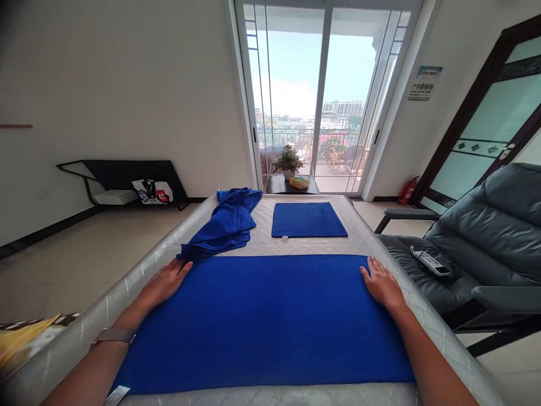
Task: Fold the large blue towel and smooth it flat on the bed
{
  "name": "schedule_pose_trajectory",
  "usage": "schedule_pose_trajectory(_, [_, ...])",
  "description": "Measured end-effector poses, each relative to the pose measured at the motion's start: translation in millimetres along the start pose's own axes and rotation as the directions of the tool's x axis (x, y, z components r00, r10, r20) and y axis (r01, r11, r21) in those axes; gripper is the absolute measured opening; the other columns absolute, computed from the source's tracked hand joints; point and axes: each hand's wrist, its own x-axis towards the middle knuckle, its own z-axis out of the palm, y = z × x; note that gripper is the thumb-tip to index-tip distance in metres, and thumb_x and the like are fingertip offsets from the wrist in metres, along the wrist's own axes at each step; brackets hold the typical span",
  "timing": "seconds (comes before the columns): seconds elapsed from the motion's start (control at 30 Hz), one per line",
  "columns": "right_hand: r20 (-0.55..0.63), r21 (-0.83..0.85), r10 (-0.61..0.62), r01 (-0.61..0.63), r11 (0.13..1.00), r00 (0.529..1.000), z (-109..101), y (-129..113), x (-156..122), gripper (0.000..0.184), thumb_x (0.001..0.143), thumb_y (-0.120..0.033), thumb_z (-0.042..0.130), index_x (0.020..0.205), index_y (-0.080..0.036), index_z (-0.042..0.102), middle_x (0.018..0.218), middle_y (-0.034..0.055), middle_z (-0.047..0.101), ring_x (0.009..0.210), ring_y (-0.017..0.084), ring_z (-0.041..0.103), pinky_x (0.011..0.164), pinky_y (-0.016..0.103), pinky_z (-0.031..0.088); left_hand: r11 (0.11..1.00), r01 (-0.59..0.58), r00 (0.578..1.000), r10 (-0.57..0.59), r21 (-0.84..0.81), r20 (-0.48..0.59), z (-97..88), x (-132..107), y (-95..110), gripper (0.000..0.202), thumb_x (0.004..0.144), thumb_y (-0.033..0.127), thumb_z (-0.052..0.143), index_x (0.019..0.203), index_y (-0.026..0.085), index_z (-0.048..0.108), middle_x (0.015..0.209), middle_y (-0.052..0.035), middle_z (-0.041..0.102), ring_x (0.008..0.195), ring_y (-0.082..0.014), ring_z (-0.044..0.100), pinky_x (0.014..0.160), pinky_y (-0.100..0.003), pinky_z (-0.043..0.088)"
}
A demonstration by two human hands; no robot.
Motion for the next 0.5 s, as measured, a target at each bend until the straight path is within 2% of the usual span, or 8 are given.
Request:
schedule_pose_trajectory(0.13, [-0.022, 0.013, 0.000, 0.000, 1.000, 1.000, 3.6, 1.5, 0.7, 0.071, 0.097, -0.050, 0.014, 0.152, -0.007, 0.027, 0.159, 0.0111, 0.028, 0.147, 0.022, 0.023, 0.120, 0.040, 0.017, 1.000, 0.018, 0.996, -0.018, -0.008, -0.085, -6.5, -3.6, 1.2, 0.067, 0.094, 0.058, 0.026, 0.129, 0.010, 0.057, 0.138, -0.0181, 0.057, 0.133, -0.0316, 0.047, 0.110, -0.048, 0.037])
schedule_pose_trajectory(0.2, [-0.037, 0.014, -0.010, 0.011, 1.000, 0.999, 4.8, 1.8, 0.7, 0.070, 0.097, -0.050, 0.014, 0.151, -0.007, 0.029, 0.158, 0.0116, 0.029, 0.146, 0.023, 0.024, 0.120, 0.041, 0.018, 0.999, 0.053, 0.978, -0.052, 0.000, -0.203, -14.8, -6.8, 3.4, 0.059, 0.094, 0.054, 0.030, 0.120, 0.012, 0.063, 0.132, -0.0178, 0.061, 0.126, -0.0328, 0.053, 0.107, -0.047, 0.040])
schedule_pose_trajectory(0.27, [-0.056, 0.012, -0.020, 0.021, 1.000, 0.998, 5.0, 1.2, 0.3, 0.069, 0.098, -0.049, 0.015, 0.151, -0.008, 0.031, 0.158, 0.0117, 0.031, 0.146, 0.023, 0.026, 0.120, 0.041, 0.020, 0.997, 0.074, 0.923, -0.065, 0.008, -0.380, -24.3, -9.1, 8.4, 0.050, 0.093, 0.048, 0.036, 0.113, 0.013, 0.066, 0.128, -0.0184, 0.061, 0.122, -0.0334, 0.054, 0.106, -0.048, 0.040])
schedule_pose_trajectory(0.33, [-0.070, 0.010, -0.019, 0.019, 1.000, 0.997, 4.5, 0.1, -0.4, 0.067, 0.098, -0.049, 0.016, 0.150, -0.010, 0.032, 0.157, 0.0113, 0.032, 0.145, 0.024, 0.027, 0.119, 0.042, 0.022, 0.999, 0.041, 0.862, -0.030, 0.011, -0.506, -31.5, -7.8, 18.2, 0.048, 0.091, 0.046, 0.040, 0.118, 0.013, 0.063, 0.131, -0.0191, 0.056, 0.124, -0.0333, 0.051, 0.108, -0.047, 0.039])
schedule_pose_trajectory(0.37, [-0.073, 0.007, -0.017, 0.018, 1.000, 0.997, 4.0, -0.5, -0.7, 0.067, 0.098, -0.048, 0.017, 0.150, -0.011, 0.033, 0.157, 0.0110, 0.033, 0.145, 0.024, 0.027, 0.119, 0.042, 0.022, 1.000, -0.005, 0.855, 0.012, 0.016, -0.519, -33.1, -4.9, 24.9, 0.051, 0.090, 0.047, 0.042, 0.124, 0.013, 0.059, 0.136, -0.0187, 0.053, 0.127, -0.0330, 0.048, 0.109, -0.047, 0.037])
schedule_pose_trajectory(0.4, [-0.073, 0.004, -0.018, 0.018, 1.000, 0.997, 3.3, -1.2, -1.1, 0.066, 0.097, -0.048, 0.017, 0.150, -0.011, 0.033, 0.157, 0.0109, 0.033, 0.145, 0.024, 0.028, 0.119, 0.043, 0.022, 0.998, -0.064, 0.866, 0.068, 0.026, -0.495, -33.2, -0.3, 32.6, 0.054, 0.090, 0.048, 0.044, 0.131, 0.015, 0.054, 0.141, -0.0174, 0.048, 0.132, -0.0327, 0.044, 0.111, -0.046, 0.035])
schedule_pose_trajectory(0.47, [-0.069, -0.002, -0.023, 0.023, 1.000, 0.997, 1.8, -2.4, -1.9, 0.066, 0.097, -0.047, 0.017, 0.150, -0.011, 0.034, 0.157, 0.0110, 0.033, 0.145, 0.024, 0.028, 0.119, 0.043, 0.022, 0.983, -0.173, 0.912, 0.182, 0.057, -0.367, -28.6, 13.7, 48.6, 0.059, 0.090, 0.049, 0.045, 0.143, 0.022, 0.044, 0.152, -0.0124, 0.038, 0.140, -0.0328, 0.034, 0.114, -0.048, 0.029])
schedule_pose_trajectory(0.5, [-0.067, -0.002, -0.026, 0.025, 1.000, 0.997, 1.2, -2.9, -2.2, 0.066, 0.097, -0.048, 0.017, 0.150, -0.011, 0.034, 0.157, 0.0111, 0.033, 0.145, 0.024, 0.028, 0.119, 0.043, 0.022, 0.979, -0.192, 0.937, 0.204, 0.071, -0.283, -24.4, 22.6, 55.7, 0.059, 0.091, 0.048, 0.044, 0.146, 0.026, 0.041, 0.156, -0.0096, 0.034, 0.143, -0.0333, 0.029, 0.115, -0.050, 0.026])
